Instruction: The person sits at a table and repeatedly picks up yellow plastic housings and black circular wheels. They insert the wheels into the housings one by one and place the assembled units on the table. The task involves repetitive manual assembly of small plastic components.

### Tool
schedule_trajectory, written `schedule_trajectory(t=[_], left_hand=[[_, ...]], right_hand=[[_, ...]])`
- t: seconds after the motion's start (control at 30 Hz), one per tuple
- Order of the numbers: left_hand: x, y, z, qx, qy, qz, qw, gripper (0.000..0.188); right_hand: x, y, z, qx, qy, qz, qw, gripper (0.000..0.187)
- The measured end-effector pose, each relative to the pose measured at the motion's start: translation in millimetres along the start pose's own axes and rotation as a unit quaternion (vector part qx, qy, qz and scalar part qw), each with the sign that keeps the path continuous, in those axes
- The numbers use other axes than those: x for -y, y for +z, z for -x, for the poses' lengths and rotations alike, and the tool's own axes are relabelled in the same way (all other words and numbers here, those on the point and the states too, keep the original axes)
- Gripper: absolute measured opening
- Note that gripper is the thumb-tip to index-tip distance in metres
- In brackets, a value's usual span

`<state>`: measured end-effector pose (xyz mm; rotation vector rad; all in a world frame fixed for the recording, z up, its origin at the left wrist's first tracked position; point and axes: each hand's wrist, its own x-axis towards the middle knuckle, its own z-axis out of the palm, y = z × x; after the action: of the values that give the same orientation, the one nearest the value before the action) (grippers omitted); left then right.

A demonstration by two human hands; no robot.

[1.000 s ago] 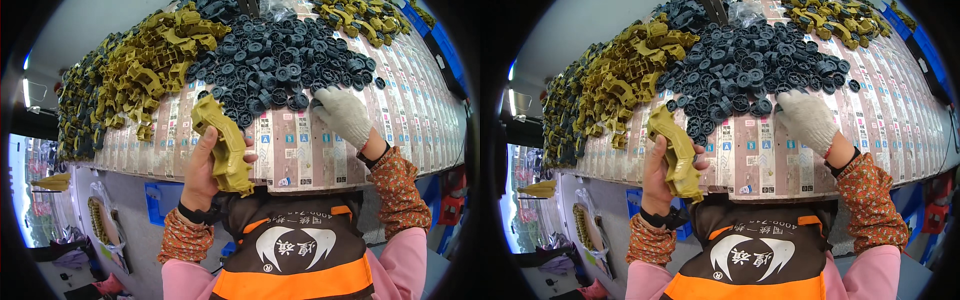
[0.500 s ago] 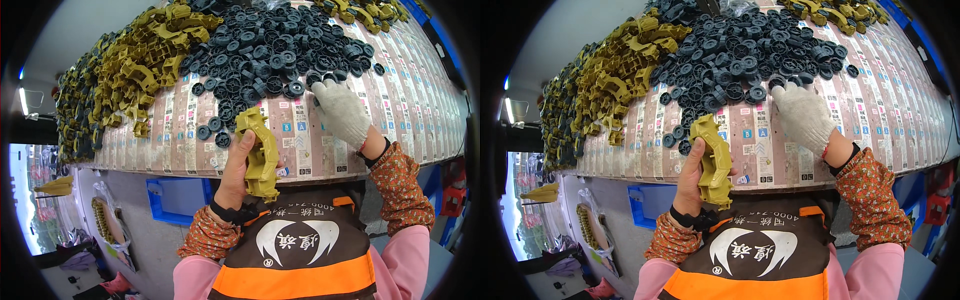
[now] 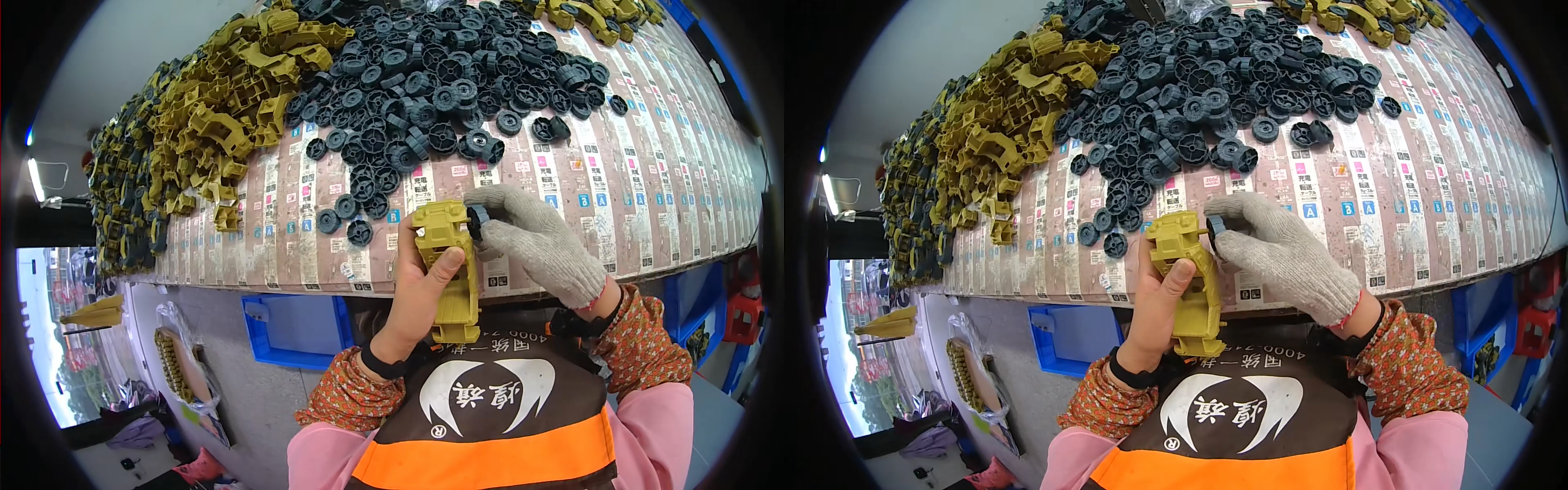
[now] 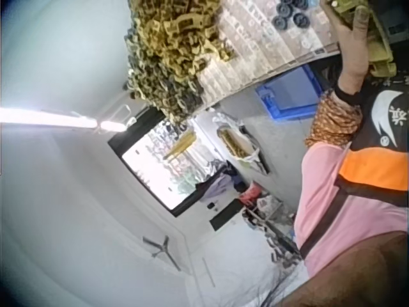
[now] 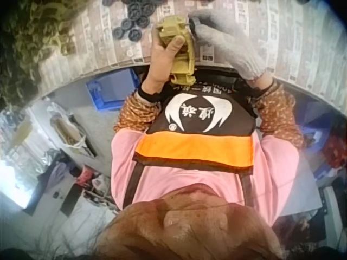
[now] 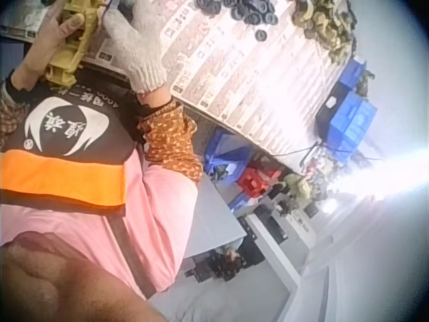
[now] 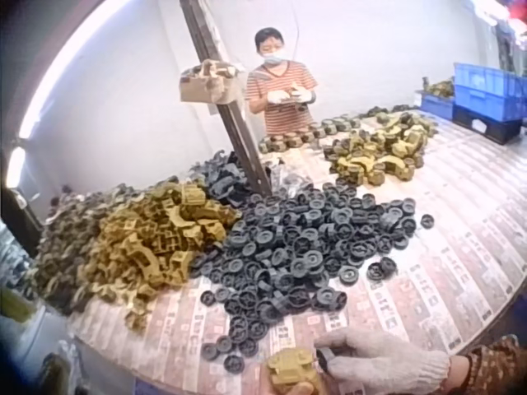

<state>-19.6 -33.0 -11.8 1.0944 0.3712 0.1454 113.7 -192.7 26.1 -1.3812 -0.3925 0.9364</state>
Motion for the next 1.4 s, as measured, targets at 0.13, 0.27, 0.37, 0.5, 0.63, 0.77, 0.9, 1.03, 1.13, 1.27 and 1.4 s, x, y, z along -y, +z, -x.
schedule_trajectory(t=[0.13,0.27,0.37,0.5,0.63,0.77,0.9,1.03,1.13,1.27,1.4], left_hand=[[1.9,0.3,1.2,0.016,-0.004,-0.014,1.0,0.062],[4.8,2.3,1.9,0.02,0.009,-0.035,0.999,0.061],[7.2,0.9,1.1,0.028,0.028,-0.091,0.995,0.063],[9.4,1.1,0.6,0.051,0.074,-0.181,0.979,0.07],[6.0,-0.2,0.1,0.081,0.083,-0.214,0.97,0.075],[14.0,-2.5,0.5,0.106,0.112,-0.237,0.959,0.077],[13.4,-1.8,5.2,0.098,0.133,-0.328,0.93,0.075],[9.8,-3.5,-6.5,0.08,0.122,-0.271,0.951,0.073],[6.7,0.5,-12.6,0.034,0.084,-0.104,0.99,0.063],[-5.8,-5.3,-17.1,-0.025,0.011,0.057,0.998,0.049],[-11.0,-14.6,-17.7,-0.077,0.02,0.1,0.992,0.038]], right_hand=[[-6.1,2.3,4.8,-0.018,0.003,-0.044,0.999,0.045],[-13.6,0.5,4.1,-0.022,-0.019,-0.01,1.0,0.046],[-10.4,7.4,10.7,-0.082,0.007,-0.016,0.996,0.044],[-13.1,11.8,19.1,-0.12,-0.033,0.129,0.984,0.037],[-25.6,13.3,28.2,-0.133,-0.178,0.296,0.929,0.036],[-14.7,13.1,31.5,-0.113,-0.196,0.377,0.898,0.038],[-5.4,11.1,23.4,-0.099,-0.174,0.358,0.912,0.033],[11.6,4.2,7.0,-0.06,-0.09,0.345,0.932,0.033],[19.5,-16.8,-28.7,-0.112,-0.101,0.419,0.896,0.031],[14.2,-44.4,-66.7,-0.184,-0.28,0.598,0.728,0.024],[10.6,-38.7,-64.8,-0.16,-0.273,0.667,0.675,0.019]])
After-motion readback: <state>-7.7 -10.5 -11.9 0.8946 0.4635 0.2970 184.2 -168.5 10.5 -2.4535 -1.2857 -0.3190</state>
